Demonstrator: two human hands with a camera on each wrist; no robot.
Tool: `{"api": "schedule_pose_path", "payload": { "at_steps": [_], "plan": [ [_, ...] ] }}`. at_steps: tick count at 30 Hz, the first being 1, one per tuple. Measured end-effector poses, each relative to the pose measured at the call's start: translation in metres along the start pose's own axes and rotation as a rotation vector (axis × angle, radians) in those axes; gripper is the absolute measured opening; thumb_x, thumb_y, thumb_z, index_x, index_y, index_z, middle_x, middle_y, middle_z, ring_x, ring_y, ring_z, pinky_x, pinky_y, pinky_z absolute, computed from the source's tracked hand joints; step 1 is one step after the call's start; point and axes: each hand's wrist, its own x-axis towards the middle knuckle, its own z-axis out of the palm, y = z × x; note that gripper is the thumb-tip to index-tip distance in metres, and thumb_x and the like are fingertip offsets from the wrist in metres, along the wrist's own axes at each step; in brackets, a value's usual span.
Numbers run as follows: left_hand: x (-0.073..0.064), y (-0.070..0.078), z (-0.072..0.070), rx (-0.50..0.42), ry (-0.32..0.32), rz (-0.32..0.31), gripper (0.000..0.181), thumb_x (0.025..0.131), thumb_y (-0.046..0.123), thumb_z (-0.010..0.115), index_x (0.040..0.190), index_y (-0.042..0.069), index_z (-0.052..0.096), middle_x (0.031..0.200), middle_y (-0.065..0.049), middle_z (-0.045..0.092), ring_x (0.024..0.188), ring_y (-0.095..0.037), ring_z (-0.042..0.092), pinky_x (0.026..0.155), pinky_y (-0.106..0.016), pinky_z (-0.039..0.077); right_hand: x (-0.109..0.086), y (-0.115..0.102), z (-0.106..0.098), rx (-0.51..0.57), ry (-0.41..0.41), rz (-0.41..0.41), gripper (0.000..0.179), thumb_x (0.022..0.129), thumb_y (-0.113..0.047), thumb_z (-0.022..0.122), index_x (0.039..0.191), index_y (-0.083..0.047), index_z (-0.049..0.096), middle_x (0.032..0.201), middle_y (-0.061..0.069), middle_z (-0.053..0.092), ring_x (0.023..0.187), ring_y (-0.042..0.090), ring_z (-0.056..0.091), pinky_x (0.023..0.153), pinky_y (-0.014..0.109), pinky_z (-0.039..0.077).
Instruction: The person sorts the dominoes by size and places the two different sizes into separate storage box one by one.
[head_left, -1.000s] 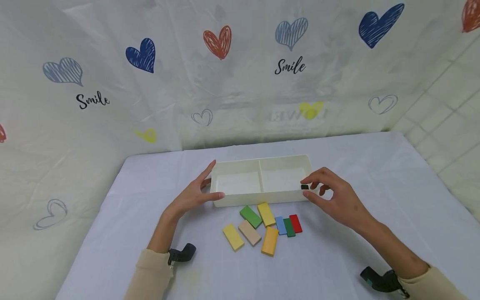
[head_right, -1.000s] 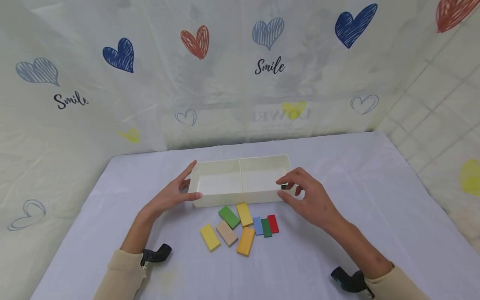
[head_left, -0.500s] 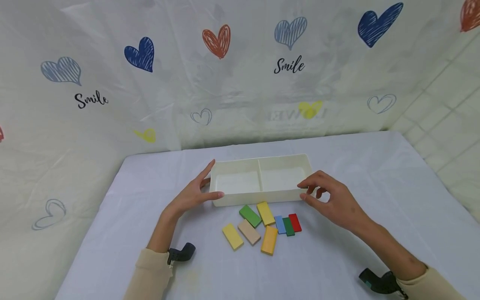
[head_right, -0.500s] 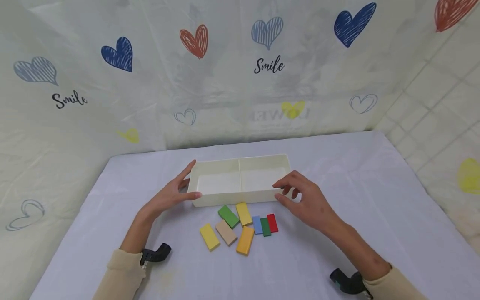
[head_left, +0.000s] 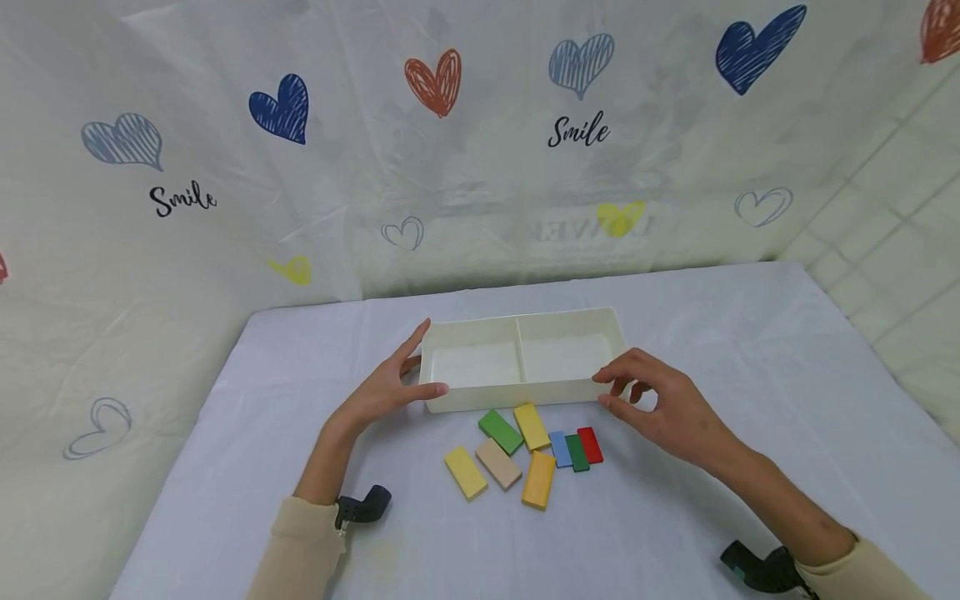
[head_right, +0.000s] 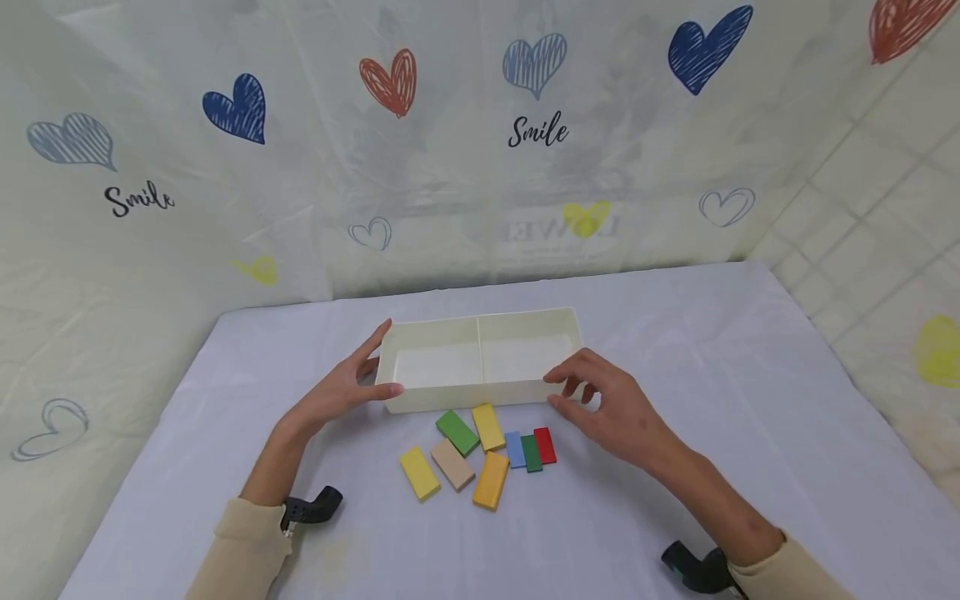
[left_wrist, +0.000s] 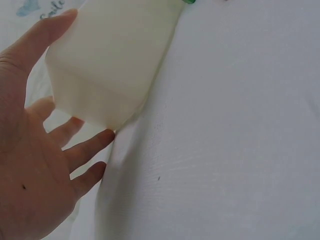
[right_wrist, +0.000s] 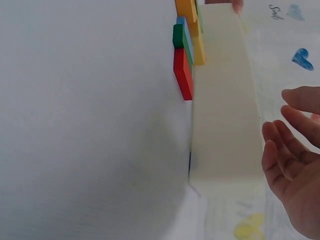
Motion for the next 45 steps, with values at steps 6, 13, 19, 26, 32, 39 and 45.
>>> {"api": "schedule_pose_path", "payload": {
  "at_steps": [6, 13, 19, 26, 32, 39, 45],
  "plan": [
    [0.0, 0.0, 0.0, 0.001, 0.0, -0.003, 0.107, 0.086, 0.046, 0.084, 0.164, 0.052, 0.011, 0.174, 0.009, 0.021, 0.158, -0.028, 0.035, 0.118, -0.066, 0.035, -0.002, 0.0, 0.003, 0.017, -0.029, -0.001, 0.037, 0.086, -0.002, 0.083, 0.112, -0.025, 0.072, 0.104, -0.012, 0.066, 0.087, 0.001, 0.062, 0.073, 0.024, 0.057],
    [0.0, -0.001, 0.0, -0.006, -0.001, -0.009, 0.107, 0.086, 0.047, 0.084, 0.163, 0.055, 0.01, 0.174, 0.01, 0.021, 0.158, -0.027, 0.035, 0.119, -0.066, 0.034, -0.003, -0.001, 0.006, 0.03, -0.063, 0.011, 0.035, 0.087, -0.004, 0.083, 0.111, -0.026, 0.071, 0.104, -0.01, 0.068, 0.088, 0.001, 0.062, 0.074, 0.022, 0.057],
    [0.0, 0.0, 0.0, 0.01, 0.002, -0.004, 0.106, 0.086, 0.047, 0.083, 0.162, 0.056, 0.01, 0.175, 0.008, 0.021, 0.158, -0.029, 0.035, 0.119, -0.067, 0.034, -0.004, -0.001, 0.007, 0.042, -0.093, 0.011, 0.033, 0.087, -0.004, 0.082, 0.109, -0.027, 0.071, 0.104, -0.008, 0.069, 0.087, 0.0, 0.063, 0.075, 0.022, 0.057],
    [0.0, 0.001, 0.0, 0.001, 0.0, -0.015, 0.104, 0.085, 0.048, 0.084, 0.157, 0.065, 0.011, 0.173, 0.011, 0.025, 0.157, -0.024, 0.037, 0.119, -0.064, 0.034, -0.006, -0.001, 0.009, 0.056, -0.13, 0.042, 0.03, 0.089, -0.008, 0.082, 0.11, -0.026, 0.072, 0.106, -0.005, 0.069, 0.089, 0.0, 0.063, 0.077, 0.023, 0.057],
    [-0.001, 0.001, 0.0, -0.004, -0.004, -0.016, 0.103, 0.085, 0.049, 0.084, 0.156, 0.065, 0.011, 0.172, 0.009, 0.027, 0.156, -0.023, 0.039, 0.118, -0.063, 0.035, -0.007, -0.001, 0.009, 0.079, -0.159, 0.044, 0.027, 0.09, -0.01, 0.081, 0.111, -0.025, 0.072, 0.106, -0.003, 0.069, 0.089, 0.001, 0.063, 0.078, 0.024, 0.056],
    [0.0, 0.001, 0.0, 0.001, -0.004, -0.014, 0.106, 0.085, 0.049, 0.084, 0.161, 0.058, 0.01, 0.172, 0.009, 0.028, 0.156, -0.024, 0.038, 0.119, -0.064, 0.034, -0.008, 0.001, 0.011, 0.092, -0.187, 0.041, 0.027, 0.09, -0.011, 0.081, 0.112, -0.023, 0.072, 0.106, -0.003, 0.071, 0.091, 0.0, 0.064, 0.079, 0.026, 0.058],
    [0.0, 0.001, 0.0, 0.001, -0.001, -0.018, 0.105, 0.085, 0.048, 0.084, 0.159, 0.062, 0.01, 0.173, 0.01, 0.026, 0.156, -0.024, 0.038, 0.119, -0.064, 0.034, -0.009, 0.002, 0.013, 0.094, -0.203, 0.048, 0.026, 0.09, -0.011, 0.081, 0.112, -0.022, 0.072, 0.107, -0.003, 0.072, 0.09, 0.0, 0.064, 0.079, 0.027, 0.058]
  ]
}}
